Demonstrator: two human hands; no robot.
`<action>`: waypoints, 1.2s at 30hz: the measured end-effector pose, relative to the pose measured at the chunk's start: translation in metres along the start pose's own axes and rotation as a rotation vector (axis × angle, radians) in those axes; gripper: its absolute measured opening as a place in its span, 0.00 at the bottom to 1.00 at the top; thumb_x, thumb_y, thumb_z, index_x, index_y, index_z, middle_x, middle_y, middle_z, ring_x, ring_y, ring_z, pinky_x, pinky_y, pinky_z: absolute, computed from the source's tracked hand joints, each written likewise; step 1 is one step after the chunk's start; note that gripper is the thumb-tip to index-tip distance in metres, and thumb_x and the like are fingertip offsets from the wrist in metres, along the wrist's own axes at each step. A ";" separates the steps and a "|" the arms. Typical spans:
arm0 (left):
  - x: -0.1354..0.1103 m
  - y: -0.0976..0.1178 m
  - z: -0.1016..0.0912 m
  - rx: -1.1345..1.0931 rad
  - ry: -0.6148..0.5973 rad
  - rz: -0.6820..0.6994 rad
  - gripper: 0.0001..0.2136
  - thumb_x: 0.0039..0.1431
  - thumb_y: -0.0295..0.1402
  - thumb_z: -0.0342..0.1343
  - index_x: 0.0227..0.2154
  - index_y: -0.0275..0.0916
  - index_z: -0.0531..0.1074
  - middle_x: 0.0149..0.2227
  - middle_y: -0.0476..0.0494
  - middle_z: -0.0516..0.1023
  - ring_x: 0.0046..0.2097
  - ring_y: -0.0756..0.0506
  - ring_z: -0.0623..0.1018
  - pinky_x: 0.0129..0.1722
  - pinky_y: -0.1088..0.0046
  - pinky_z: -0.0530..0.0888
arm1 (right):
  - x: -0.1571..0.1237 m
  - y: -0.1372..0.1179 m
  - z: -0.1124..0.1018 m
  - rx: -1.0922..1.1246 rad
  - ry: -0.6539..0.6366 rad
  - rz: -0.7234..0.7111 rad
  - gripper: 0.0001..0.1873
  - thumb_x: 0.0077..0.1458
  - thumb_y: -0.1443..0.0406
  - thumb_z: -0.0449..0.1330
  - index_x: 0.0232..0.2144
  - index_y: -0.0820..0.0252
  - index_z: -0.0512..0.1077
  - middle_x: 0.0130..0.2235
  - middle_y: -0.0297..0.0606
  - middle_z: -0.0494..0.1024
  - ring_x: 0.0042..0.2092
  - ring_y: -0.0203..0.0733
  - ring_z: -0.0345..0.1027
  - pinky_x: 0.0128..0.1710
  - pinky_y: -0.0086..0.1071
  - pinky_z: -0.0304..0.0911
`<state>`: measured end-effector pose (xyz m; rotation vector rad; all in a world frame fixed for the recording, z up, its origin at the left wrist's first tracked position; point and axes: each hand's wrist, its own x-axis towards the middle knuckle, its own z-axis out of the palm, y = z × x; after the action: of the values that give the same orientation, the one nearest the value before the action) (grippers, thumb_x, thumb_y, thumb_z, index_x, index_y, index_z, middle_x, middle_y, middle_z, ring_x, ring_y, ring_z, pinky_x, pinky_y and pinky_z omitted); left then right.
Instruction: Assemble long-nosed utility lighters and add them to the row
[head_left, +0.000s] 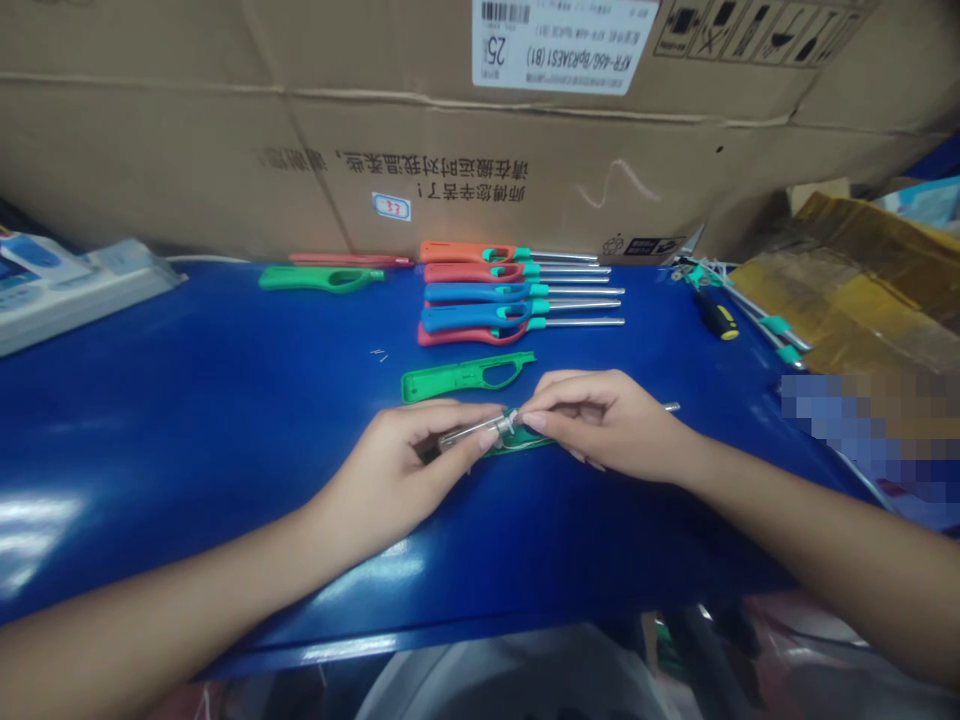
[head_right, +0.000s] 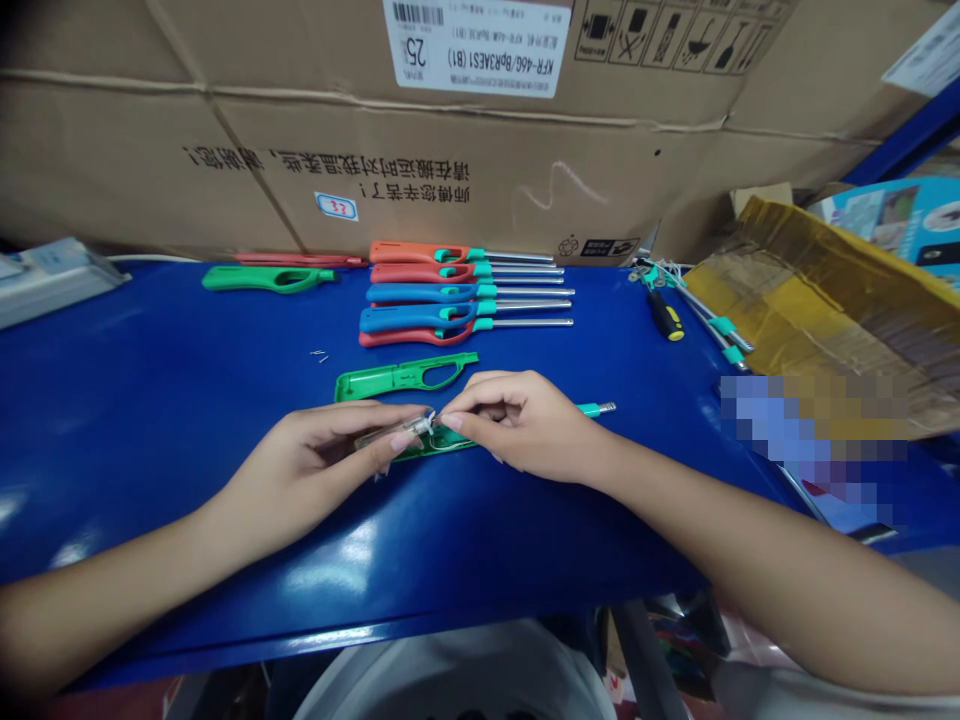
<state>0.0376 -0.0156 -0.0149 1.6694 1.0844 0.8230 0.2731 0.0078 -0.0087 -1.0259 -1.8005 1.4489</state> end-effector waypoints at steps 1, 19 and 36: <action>0.000 0.000 0.000 -0.004 0.001 0.004 0.11 0.64 0.37 0.63 0.47 0.42 0.83 0.43 0.46 0.86 0.37 0.47 0.81 0.34 0.74 0.76 | 0.000 0.000 0.000 -0.007 -0.007 -0.005 0.09 0.60 0.60 0.66 0.35 0.60 0.80 0.34 0.34 0.74 0.24 0.26 0.63 0.18 0.24 0.59; -0.002 -0.002 -0.003 0.075 -0.057 0.051 0.12 0.67 0.36 0.61 0.50 0.46 0.82 0.41 0.49 0.85 0.36 0.50 0.80 0.34 0.77 0.73 | 0.002 0.002 -0.002 -0.084 -0.049 -0.077 0.08 0.61 0.64 0.64 0.34 0.61 0.82 0.34 0.34 0.73 0.30 0.30 0.65 0.28 0.27 0.60; -0.001 -0.002 -0.003 0.159 -0.130 0.227 0.13 0.68 0.28 0.58 0.52 0.45 0.81 0.41 0.49 0.84 0.39 0.52 0.81 0.39 0.81 0.75 | -0.002 -0.001 -0.003 -0.261 -0.160 -0.183 0.09 0.65 0.67 0.61 0.36 0.64 0.81 0.34 0.35 0.75 0.34 0.31 0.68 0.34 0.27 0.62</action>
<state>0.0342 -0.0150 -0.0159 1.9786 0.9010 0.7747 0.2766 0.0075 -0.0074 -0.8598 -2.1817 1.2371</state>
